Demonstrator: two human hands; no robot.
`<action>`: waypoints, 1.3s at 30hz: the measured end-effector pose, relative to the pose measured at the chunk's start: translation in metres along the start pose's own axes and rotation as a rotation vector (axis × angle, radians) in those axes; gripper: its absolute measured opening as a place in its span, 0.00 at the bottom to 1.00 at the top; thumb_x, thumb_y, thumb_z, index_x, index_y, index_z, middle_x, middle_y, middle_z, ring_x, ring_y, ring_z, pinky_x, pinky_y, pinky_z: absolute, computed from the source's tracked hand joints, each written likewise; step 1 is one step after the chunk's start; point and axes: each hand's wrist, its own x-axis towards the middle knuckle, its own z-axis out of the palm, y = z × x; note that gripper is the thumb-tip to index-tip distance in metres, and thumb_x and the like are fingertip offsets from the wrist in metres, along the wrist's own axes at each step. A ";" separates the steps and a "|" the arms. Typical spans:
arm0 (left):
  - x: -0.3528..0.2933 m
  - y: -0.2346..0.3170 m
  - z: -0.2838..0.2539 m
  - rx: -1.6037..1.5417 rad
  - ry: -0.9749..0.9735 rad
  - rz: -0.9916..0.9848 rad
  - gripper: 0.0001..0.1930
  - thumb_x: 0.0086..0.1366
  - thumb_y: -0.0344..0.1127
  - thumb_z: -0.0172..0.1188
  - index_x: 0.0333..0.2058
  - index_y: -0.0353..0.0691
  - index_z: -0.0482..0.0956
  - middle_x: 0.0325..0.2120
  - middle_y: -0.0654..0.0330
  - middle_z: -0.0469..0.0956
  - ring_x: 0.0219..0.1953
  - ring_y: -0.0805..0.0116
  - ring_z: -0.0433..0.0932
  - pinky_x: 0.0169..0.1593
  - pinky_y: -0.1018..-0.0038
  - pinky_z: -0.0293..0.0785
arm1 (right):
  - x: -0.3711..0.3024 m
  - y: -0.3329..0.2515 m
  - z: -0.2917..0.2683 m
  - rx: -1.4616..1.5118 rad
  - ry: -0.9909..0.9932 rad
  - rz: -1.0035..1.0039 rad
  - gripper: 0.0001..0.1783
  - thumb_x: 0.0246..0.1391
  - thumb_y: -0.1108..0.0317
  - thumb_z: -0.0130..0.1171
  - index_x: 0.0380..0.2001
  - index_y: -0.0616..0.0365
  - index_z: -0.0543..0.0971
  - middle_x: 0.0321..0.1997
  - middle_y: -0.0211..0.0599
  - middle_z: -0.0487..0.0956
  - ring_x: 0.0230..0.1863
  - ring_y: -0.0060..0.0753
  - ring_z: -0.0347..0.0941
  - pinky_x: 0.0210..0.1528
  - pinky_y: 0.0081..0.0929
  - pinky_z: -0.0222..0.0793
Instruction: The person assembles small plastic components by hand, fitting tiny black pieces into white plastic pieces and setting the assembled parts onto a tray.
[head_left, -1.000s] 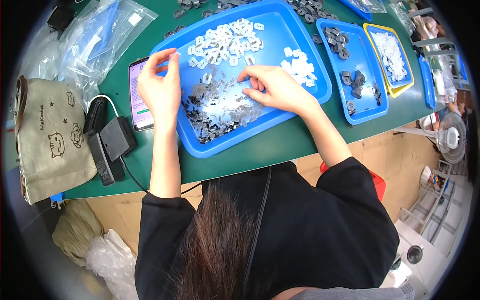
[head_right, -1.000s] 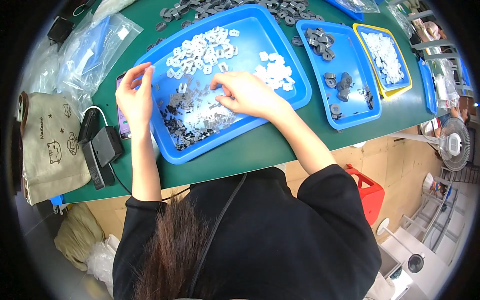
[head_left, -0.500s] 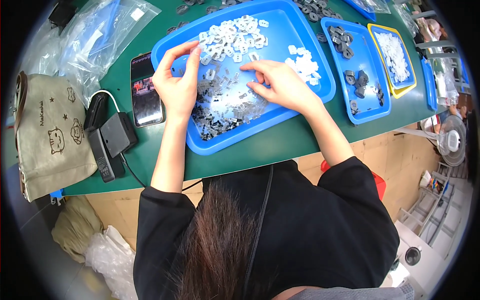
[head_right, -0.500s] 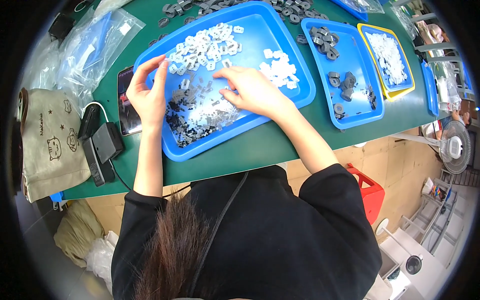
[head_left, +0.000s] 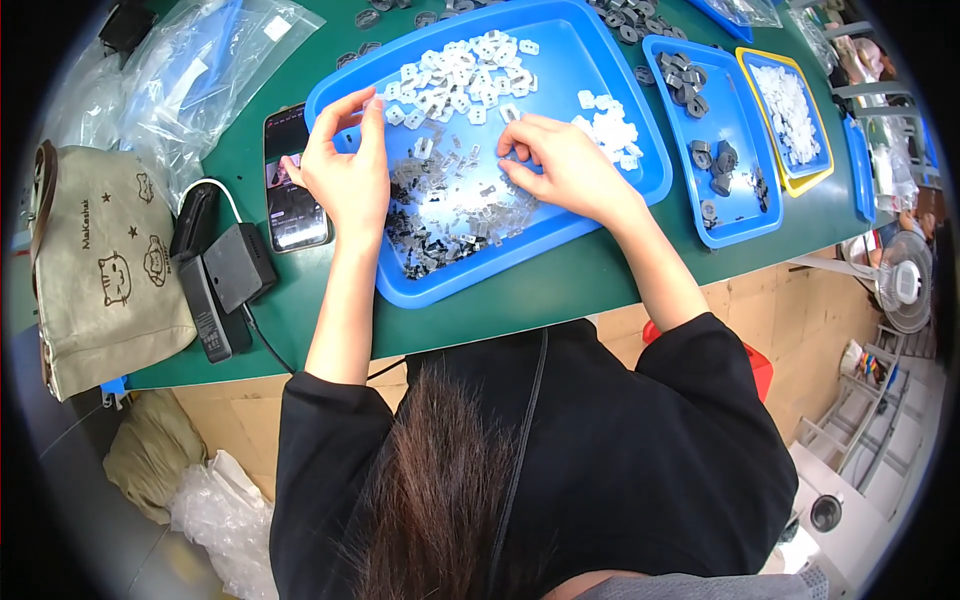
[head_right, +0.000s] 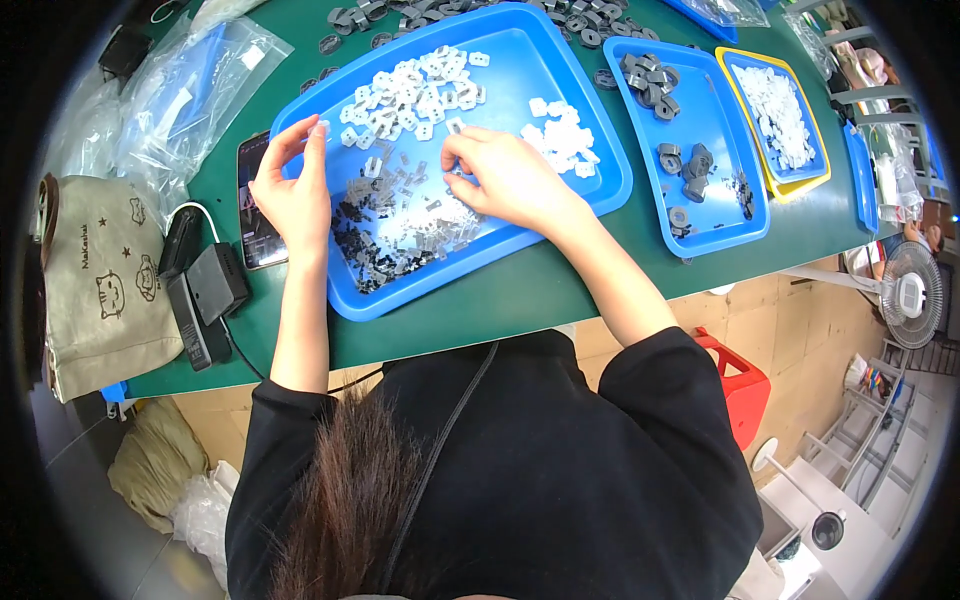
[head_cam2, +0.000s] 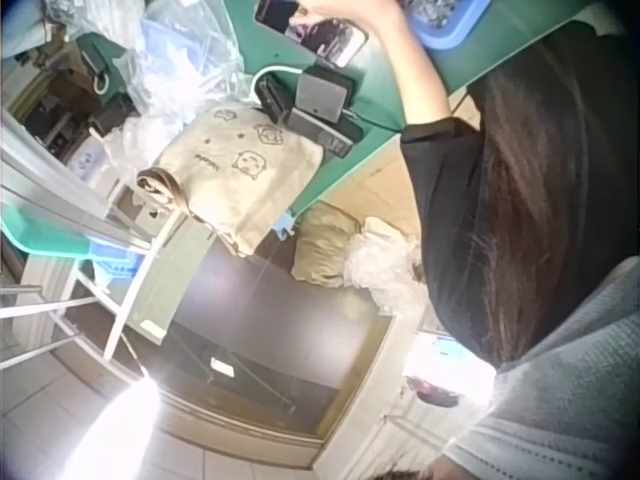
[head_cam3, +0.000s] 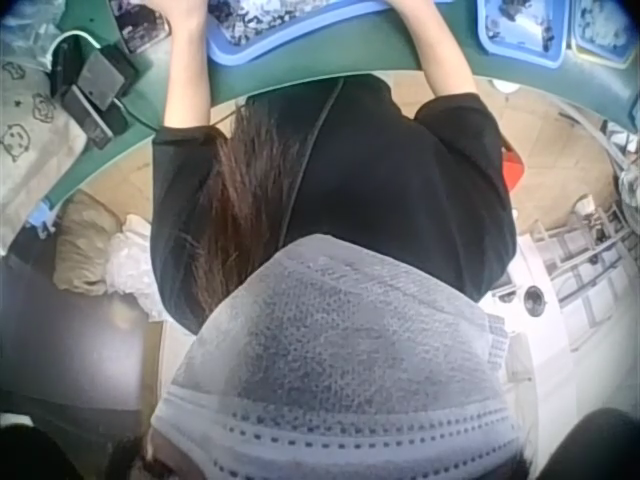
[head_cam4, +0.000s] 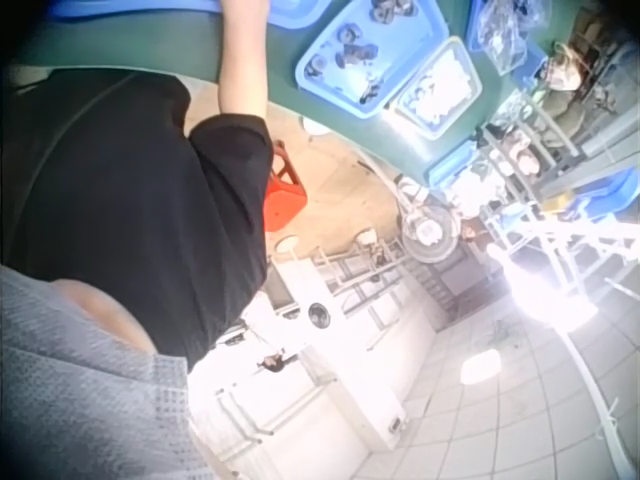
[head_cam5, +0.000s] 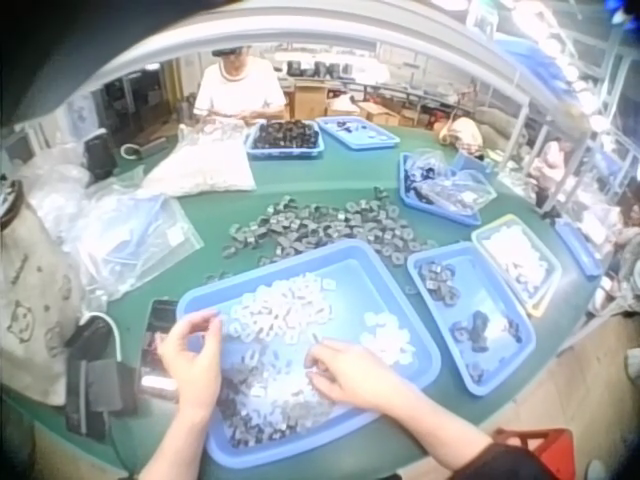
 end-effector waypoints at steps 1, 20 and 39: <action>0.000 0.000 0.000 0.001 0.000 0.000 0.07 0.57 0.42 0.61 0.35 0.53 0.82 0.28 0.73 0.79 0.37 0.77 0.76 0.62 0.43 0.27 | 0.000 -0.001 0.000 -0.011 -0.013 0.015 0.07 0.46 0.70 0.58 0.29 0.59 0.73 0.24 0.37 0.71 0.27 0.34 0.71 0.31 0.28 0.68; 0.001 -0.002 0.001 -0.088 -0.002 0.105 0.05 0.56 0.37 0.62 0.32 0.49 0.82 0.27 0.73 0.79 0.30 0.79 0.76 0.64 0.46 0.33 | -0.001 -0.006 -0.011 0.048 -0.051 0.010 0.13 0.44 0.66 0.62 0.33 0.59 0.73 0.25 0.38 0.71 0.29 0.34 0.70 0.32 0.28 0.68; 0.000 0.000 -0.003 0.133 -0.019 -0.098 0.08 0.57 0.43 0.59 0.34 0.52 0.82 0.28 0.72 0.80 0.32 0.77 0.77 0.61 0.40 0.31 | -0.002 0.001 -0.007 0.045 -0.086 -0.056 0.08 0.44 0.72 0.60 0.30 0.60 0.75 0.27 0.38 0.72 0.28 0.33 0.71 0.34 0.27 0.69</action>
